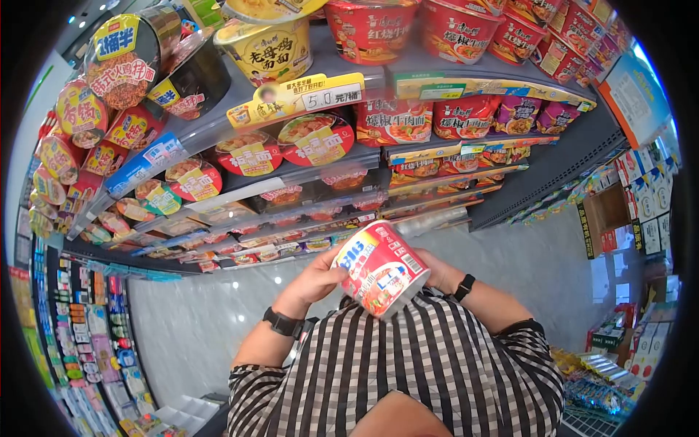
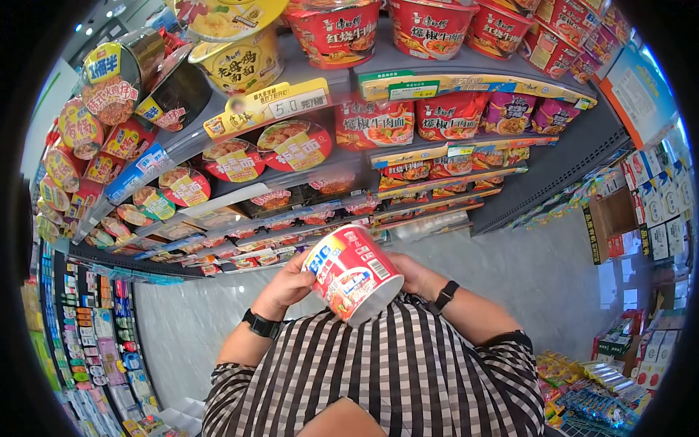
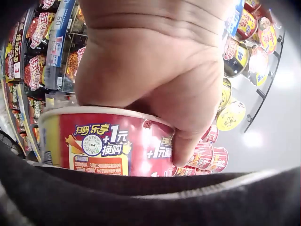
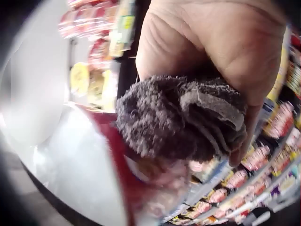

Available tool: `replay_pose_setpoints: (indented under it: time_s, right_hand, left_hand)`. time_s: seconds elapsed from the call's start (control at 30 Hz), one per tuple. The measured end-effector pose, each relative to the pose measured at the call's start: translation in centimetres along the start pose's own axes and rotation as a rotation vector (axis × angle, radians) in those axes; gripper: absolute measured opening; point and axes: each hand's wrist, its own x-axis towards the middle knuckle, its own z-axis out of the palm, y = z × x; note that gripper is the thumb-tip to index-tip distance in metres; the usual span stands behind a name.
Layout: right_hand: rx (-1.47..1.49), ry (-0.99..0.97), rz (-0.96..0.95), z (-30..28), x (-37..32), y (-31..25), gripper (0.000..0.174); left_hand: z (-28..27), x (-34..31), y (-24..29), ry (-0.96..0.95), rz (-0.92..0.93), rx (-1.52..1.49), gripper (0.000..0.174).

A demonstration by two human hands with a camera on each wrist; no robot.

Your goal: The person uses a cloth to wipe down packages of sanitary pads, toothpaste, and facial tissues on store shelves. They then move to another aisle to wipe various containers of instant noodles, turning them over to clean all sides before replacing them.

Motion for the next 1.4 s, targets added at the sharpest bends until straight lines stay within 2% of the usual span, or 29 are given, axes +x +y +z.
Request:
replay_pose_setpoints:
  time_s: [0.03, 0.07, 0.13, 0.17, 0.2, 0.27, 0.3, 0.33, 0.37, 0.4, 0.43, 0.47, 0.5, 0.53, 0.6, 0.63, 0.73, 0.8, 0.83, 0.87, 0.93, 1.0, 1.07, 1.1, 1.17, 1.2, 1.27, 1.33, 1.4]
  right_hand:
    - [0.076, -0.014, -0.077, -0.3, 0.1, -0.3, 0.043]
    - [0.154, -0.028, -0.156, -0.4, 0.2, -0.6, 0.041]
    - [0.121, 0.001, -0.22, 0.5, -0.2, -2.3, 0.038]
    - [0.115, 0.027, -0.199, 0.8, -0.2, -3.1, 0.04]
    - [0.109, 0.054, -0.179, 0.9, -0.2, -3.3, 0.041]
    - [0.14, 0.075, -0.157, 0.9, 0.3, -2.6, 0.045]
    - [0.109, 0.086, -0.213, 2.0, 0.1, -2.5, 0.045]
    - [0.075, 0.093, -0.267, 2.8, 0.0, -2.5, 0.046]
    - [0.069, 0.166, -0.302, 3.2, 0.0, -2.4, 0.045]
    - [0.066, 0.16, -0.304, 3.2, 0.1, -2.5, 0.045]
    - [0.0, 0.187, -0.382, 3.2, 0.1, -2.6, 0.047]
    - [-0.065, 0.213, -0.461, 3.1, 0.2, -2.9, 0.048]
    - [-0.271, 0.269, -0.601, 3.5, -0.5, -3.8, 0.051]
    - [-0.272, 0.265, -0.608, 4.1, -1.2, -4.9, 0.051]
    - [-0.68, 0.196, -1.001, 5.6, -3.1, -7.1, 0.055]
    - [-0.947, 0.216, -1.134, 6.9, -4.3, -8.3, 0.056]
    - [-1.398, -0.029, -1.173, 10.3, -5.7, -9.8, 0.051]
    - [-1.369, 0.001, -1.146, 10.0, -5.2, -10.0, 0.048]
    - [-1.285, 0.096, -1.108, 9.2, -4.5, -9.9, 0.046]
    - [-1.201, 0.184, -1.068, 8.3, -3.8, -9.7, 0.044]
    - [-1.183, 0.246, -1.059, 6.7, -2.8, -8.9, 0.041]
    - [-1.065, 0.307, -1.091, 6.3, -2.3, -7.7, 0.042]
    - [-1.049, 0.32, -1.107, 6.4, -2.1, -7.1, 0.043]
    - [-1.062, 0.364, -1.164, 6.9, -2.1, -6.9, 0.043]
    - [-1.118, 0.43, -1.268, 8.0, -2.2, -6.8, 0.045]
    - [-1.119, 0.424, -1.273, 8.3, -2.4, -6.8, 0.045]
    - [-1.379, 0.39, -1.476, 8.7, -2.6, -6.7, 0.048]
    - [-1.408, 0.352, -1.502, 9.2, -2.6, -6.0, 0.052]
    - [-1.707, 0.107, -1.666, 9.5, -2.1, -5.3, 0.055]
  left_hand:
    - [0.7, -0.1, 0.4, 0.122, 0.044, 0.2, 0.067]
    - [1.6, 0.0, 0.9, 0.122, 0.042, 0.201, 0.067]
    - [2.7, 0.0, 1.5, 0.347, 0.294, 0.778, 0.061]
    - [0.8, -0.1, 1.3, 0.205, 0.377, 1.227, 0.081]
    - [2.0, -0.1, 1.6, 0.204, 0.377, 1.227, 0.081]
    - [5.2, -0.1, 2.6, 0.319, 0.327, 1.345, 0.11]
    - [4.6, 0.2, 2.5, 0.351, 0.333, 1.396, 0.124]
    - [3.7, 0.6, 2.4, 0.358, 0.335, 1.396, 0.124]
    - [2.7, 0.9, 2.3, 0.398, 0.316, 1.331, 0.122]
    - [2.1, 1.2, 2.6, 0.434, 0.298, 1.266, 0.121]
    - [2.1, 1.3, 3.2, 0.428, 0.312, 1.134, 0.11]
    - [1.3, 1.3, 3.0, 0.43, 0.318, 1.139, 0.11]
    - [-0.1, 1.5, 2.4, 0.443, 0.351, 0.961, 0.106]
    - [-0.1, 1.6, 2.8, 0.45, 0.381, 0.784, 0.102]
    - [0.5, 1.6, 3.0, 0.456, 0.436, 0.891, 0.097]
    - [0.6, 1.8, 2.9, 0.407, 0.461, 0.95, 0.096]
    - [0.5, 1.9, 2.0, 0.328, 0.463, 1.048, 0.093]
    - [-1.5, 1.7, 0.6, 0.384, 0.503, 1.118, 0.092]
    - [0.1, 1.8, 1.8, 0.329, 0.49, 0.989, 0.088]
    - [0.4, 2.0, 1.7, 0.325, 0.49, 0.987, 0.088]
    - [0.6, 2.2, 1.6, 0.277, 0.488, 0.57, 0.087]
    - [0.2, 2.4, 1.3, 0.3, 0.519, 0.596, 0.081]
    - [0.3, 2.7, 0.9, 0.414, 0.458, 0.257, 0.076]
    - [0.5, 3.0, 0.8, 0.417, 0.46, 0.257, 0.076]
    - [1.1, 4.0, 0.9, 0.538, 0.421, 0.071, 0.073]
    - [1.5, 4.4, 1.0, 0.596, 0.401, -0.023, 0.073]
    - [2.4, 4.6, 1.6, 0.611, 0.348, -0.128, 0.071]
    - [2.9, 4.6, 2.0, 0.566, 0.161, -0.317, 0.069]
    - [1.8, 5.6, 1.1, 0.475, 0.236, -0.26, 0.07]
